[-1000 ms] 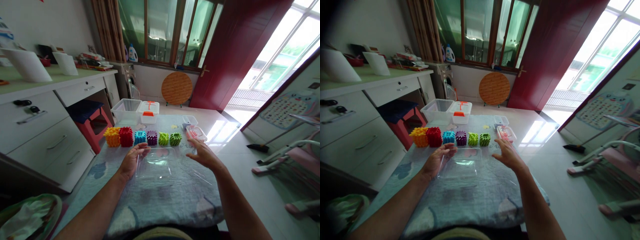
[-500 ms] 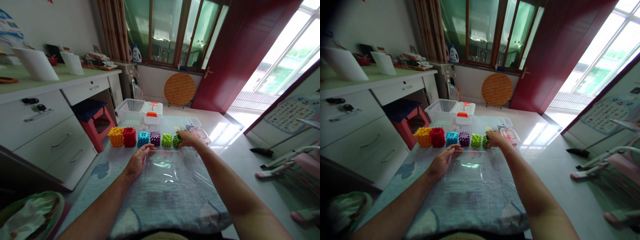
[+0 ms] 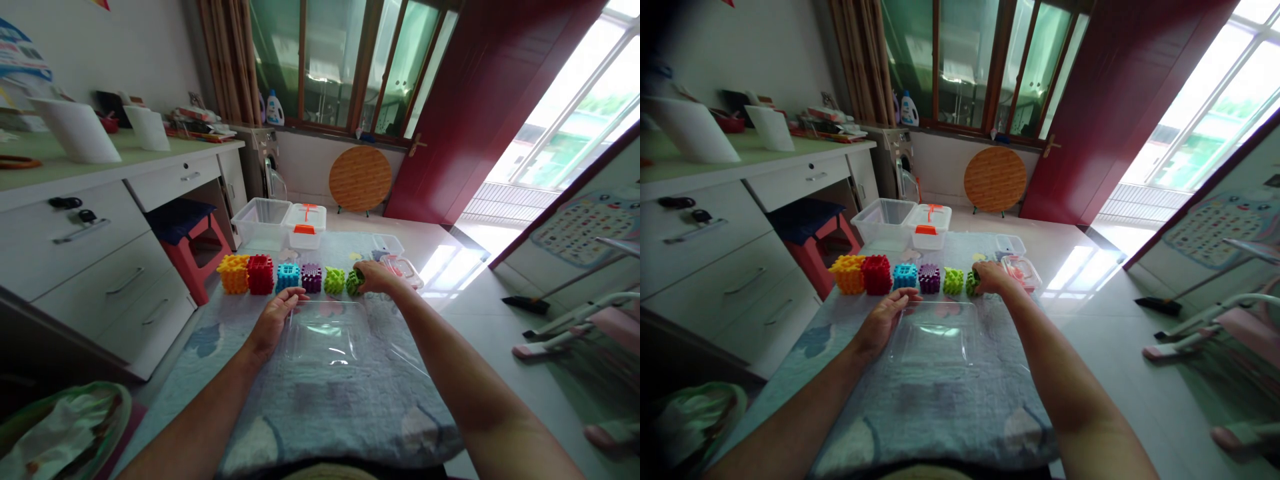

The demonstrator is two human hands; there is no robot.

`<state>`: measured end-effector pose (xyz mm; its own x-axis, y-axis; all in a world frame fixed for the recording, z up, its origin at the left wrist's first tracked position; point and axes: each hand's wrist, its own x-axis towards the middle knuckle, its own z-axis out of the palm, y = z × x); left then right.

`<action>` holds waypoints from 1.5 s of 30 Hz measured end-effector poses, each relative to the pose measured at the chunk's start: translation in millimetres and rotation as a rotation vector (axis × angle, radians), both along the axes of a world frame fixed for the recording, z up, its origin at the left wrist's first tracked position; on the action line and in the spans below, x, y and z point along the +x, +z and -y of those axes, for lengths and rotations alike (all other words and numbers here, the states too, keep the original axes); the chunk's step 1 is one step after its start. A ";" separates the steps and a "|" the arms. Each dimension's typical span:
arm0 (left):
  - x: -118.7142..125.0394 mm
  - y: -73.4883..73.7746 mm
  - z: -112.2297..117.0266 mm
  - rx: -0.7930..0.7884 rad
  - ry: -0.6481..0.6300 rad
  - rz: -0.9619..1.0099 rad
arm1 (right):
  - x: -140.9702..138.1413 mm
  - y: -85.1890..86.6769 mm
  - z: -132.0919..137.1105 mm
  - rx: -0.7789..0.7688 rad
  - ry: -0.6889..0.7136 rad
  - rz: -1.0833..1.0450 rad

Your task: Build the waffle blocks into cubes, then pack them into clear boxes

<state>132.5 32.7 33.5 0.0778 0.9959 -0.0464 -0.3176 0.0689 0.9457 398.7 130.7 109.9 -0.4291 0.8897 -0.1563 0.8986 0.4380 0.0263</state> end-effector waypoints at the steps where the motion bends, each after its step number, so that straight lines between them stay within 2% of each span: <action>1: 0.3 0.1 0.0 0.000 0.000 0.002 | 0.1 0.2 0.4 0.001 0.000 -0.006; 6: 0.6 0.0 -0.2 -0.007 -0.002 0.021 | 2.6 2.2 0.9 0.006 -0.002 -0.034; 10: 0.9 -2.2 -1.2 0.000 -0.002 -0.004 | 5.5 18.8 8.7 0.032 0.000 -0.072; 14: 3.5 -2.3 -0.8 0.022 0.000 -0.035 | -0.8 47.9 39.6 0.068 0.057 -0.233; 17: 5.1 -0.4 1.0 0.037 -0.013 -0.063 | -15.6 58.9 72.9 -0.023 0.163 -0.324; 21: 5.6 1.6 3.1 0.051 -0.024 -0.065 | -40.8 46.2 107.9 -0.155 0.286 -0.281; 24: 5.4 1.4 3.6 0.049 -0.033 -0.072 | -54.6 30.5 119.0 -0.167 0.289 -0.137; 34: 5.5 2.0 3.7 0.052 -0.060 -0.102 | -65.3 8.9 122.7 -0.049 0.252 0.137; 45: 6.2 5.9 5.7 0.030 -0.068 -0.106 | -65.9 2.6 119.3 -0.083 0.317 0.155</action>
<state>138.7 27.0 39.4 0.1414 0.9896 -0.0281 -0.2109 0.0579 0.9758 332.8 11.4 112.6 -0.6471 0.6976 -0.3075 0.7057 0.7007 0.1047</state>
